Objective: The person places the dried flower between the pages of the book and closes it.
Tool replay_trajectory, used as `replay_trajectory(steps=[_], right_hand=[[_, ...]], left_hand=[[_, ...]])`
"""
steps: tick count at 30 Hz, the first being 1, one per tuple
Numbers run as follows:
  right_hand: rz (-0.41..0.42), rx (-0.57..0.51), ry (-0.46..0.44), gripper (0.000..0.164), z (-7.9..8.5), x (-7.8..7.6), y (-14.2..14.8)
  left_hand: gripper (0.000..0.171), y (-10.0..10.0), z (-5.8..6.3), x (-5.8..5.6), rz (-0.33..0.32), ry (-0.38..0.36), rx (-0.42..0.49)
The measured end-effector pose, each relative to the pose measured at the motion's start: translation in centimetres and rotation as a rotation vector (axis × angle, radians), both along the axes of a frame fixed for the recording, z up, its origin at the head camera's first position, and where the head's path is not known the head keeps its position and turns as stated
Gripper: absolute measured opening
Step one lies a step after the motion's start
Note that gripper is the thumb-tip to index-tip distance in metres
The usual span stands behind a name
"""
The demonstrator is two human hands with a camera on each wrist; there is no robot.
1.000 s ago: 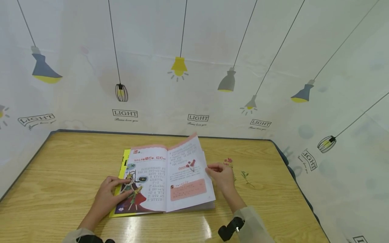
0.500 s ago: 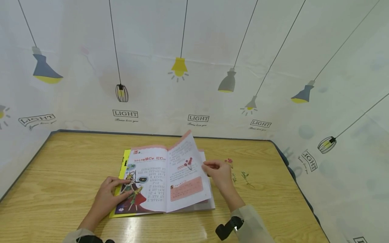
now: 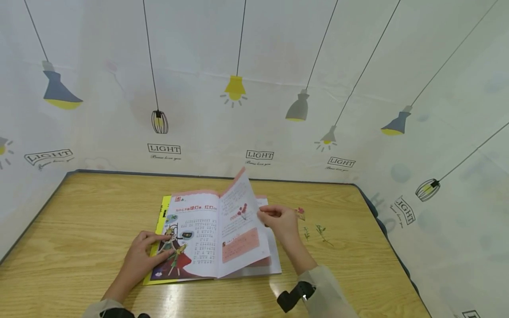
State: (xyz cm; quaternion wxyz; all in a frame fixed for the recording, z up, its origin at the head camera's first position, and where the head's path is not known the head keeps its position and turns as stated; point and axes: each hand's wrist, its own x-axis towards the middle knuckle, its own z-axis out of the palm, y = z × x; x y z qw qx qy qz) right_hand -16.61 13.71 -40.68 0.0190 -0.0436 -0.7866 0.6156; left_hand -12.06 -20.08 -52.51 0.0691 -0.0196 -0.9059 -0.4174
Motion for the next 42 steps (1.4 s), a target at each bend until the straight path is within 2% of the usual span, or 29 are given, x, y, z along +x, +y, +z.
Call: replay_trajectory(steps=[14,30,42], right_hand=[[0.05,-0.024,0.034,0.015,1.3,0.1,-2.1],[0.105,-0.121,0.123,0.018,1.8,-0.1,-4.7],[0.146,-0.135,0.08,0.021,2.3,-0.1,-6.9]], left_hand=[[0.047,-0.1,-0.2,0.0,0.002,0.014,-0.01],[0.047,-0.1,0.1,0.0,0.005,0.002,-0.006],[0.045,-0.1,0.0,0.0,0.007,0.032,-0.02]])
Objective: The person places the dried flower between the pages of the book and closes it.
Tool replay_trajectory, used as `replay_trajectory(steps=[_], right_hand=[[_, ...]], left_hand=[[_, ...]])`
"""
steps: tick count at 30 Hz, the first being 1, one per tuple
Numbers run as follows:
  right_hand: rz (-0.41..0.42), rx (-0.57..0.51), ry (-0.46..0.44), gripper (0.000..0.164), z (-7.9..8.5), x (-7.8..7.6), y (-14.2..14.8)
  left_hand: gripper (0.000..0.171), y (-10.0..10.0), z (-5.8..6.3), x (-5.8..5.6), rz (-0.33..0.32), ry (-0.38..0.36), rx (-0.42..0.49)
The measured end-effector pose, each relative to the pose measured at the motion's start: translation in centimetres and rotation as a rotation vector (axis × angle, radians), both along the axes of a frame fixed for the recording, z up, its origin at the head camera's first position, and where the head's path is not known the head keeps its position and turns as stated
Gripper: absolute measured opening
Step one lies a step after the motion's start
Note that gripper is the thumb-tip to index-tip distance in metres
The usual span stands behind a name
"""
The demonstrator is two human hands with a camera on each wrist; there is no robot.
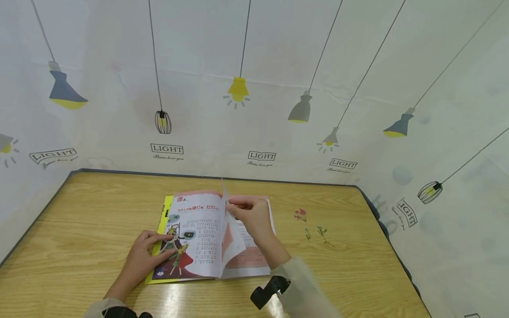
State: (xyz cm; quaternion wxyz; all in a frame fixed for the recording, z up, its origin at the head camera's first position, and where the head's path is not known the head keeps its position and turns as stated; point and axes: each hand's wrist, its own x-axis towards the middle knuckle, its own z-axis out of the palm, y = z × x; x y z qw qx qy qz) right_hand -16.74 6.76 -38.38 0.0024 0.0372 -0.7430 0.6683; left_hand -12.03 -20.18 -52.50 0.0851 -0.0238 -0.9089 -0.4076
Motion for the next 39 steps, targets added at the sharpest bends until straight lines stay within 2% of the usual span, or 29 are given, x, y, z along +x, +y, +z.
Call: replay_trajectory(steps=[23,31,39], right_hand=[[0.05,-0.058,-0.068,0.018,0.0,0.3,-4.2],[0.057,-0.046,-0.112,0.014,-1.2,0.0,-6.3],[0.078,-0.038,-0.138,0.013,-1.9,0.1,-7.9]], left_hand=[[0.047,-0.1,0.3,-0.1,-0.012,-0.051,0.029],[0.045,-0.3,-0.1,-0.3,-0.027,-0.043,0.034],[0.043,-0.4,0.2,-0.3,-0.027,-0.031,0.013]])
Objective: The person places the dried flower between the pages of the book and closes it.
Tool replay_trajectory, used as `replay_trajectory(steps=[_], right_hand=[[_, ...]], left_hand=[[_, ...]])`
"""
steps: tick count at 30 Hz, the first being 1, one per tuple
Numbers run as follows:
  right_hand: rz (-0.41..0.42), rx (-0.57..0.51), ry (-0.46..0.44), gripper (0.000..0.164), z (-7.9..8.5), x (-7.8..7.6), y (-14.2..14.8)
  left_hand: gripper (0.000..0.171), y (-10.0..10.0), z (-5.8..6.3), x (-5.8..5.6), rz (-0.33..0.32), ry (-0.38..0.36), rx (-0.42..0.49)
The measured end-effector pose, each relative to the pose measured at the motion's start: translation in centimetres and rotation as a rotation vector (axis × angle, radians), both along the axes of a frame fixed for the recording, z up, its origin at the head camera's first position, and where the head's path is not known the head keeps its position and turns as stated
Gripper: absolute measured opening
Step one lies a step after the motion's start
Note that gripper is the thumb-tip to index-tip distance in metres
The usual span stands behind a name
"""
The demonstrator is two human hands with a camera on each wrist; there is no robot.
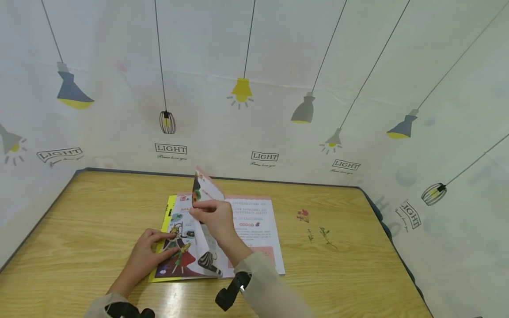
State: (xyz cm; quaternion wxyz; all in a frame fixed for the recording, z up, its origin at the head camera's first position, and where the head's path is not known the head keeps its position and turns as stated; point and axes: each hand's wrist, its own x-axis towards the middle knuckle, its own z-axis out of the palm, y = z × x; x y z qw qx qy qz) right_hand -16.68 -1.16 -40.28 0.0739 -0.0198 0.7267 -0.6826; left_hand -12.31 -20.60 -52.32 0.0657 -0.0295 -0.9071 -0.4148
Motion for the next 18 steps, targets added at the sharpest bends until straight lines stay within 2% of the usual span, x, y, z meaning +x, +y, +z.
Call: replay_trajectory(steps=[10,18], right_hand=[[-0.007,0.026,-0.057,0.012,-1.2,0.0,-2.1],[-0.012,0.023,-0.081,0.013,-2.2,0.3,-3.2]], left_hand=[[0.043,-0.2,0.8,0.1,-0.002,-0.01,-0.011],[0.035,-0.8,1.3,0.0,-0.009,-0.021,-0.03]])
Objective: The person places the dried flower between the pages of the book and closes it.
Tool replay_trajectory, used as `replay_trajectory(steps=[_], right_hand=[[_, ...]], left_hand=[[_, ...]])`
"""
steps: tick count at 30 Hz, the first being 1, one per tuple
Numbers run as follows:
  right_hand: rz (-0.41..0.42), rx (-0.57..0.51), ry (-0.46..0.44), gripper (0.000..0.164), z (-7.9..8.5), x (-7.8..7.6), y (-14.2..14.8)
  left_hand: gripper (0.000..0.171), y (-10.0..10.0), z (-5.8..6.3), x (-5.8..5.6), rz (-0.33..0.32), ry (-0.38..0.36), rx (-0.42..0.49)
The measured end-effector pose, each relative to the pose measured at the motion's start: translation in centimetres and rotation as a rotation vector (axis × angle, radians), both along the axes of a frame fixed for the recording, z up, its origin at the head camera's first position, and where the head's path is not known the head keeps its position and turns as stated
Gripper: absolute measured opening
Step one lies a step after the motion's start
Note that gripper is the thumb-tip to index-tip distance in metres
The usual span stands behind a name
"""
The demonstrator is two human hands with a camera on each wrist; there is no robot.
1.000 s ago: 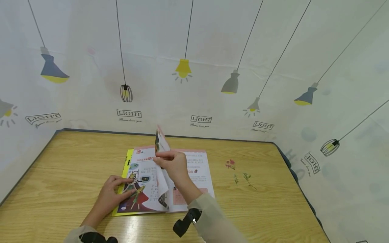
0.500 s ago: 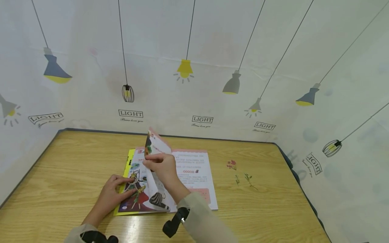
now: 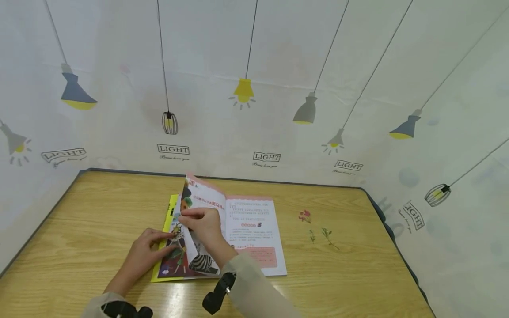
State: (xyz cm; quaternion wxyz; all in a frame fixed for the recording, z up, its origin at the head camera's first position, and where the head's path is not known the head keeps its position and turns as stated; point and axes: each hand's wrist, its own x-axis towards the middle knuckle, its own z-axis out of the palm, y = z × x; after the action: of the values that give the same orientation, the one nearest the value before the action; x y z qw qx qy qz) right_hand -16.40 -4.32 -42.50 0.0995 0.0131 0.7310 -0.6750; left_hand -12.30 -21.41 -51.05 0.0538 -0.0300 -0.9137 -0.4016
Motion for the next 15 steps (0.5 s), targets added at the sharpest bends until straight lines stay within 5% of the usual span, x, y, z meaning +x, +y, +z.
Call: replay_trajectory(steps=[9,15], right_hand=[[0.016,-0.035,0.0,0.011,-1.6,0.3,-1.5],[0.001,-0.023,-0.012,0.006,-2.6,0.5,-2.4]], left_hand=[[0.031,-2.2,0.9,0.3,0.03,0.03,0.003],[0.037,-3.5,1.9,-0.2,0.03,-0.017,0.011]])
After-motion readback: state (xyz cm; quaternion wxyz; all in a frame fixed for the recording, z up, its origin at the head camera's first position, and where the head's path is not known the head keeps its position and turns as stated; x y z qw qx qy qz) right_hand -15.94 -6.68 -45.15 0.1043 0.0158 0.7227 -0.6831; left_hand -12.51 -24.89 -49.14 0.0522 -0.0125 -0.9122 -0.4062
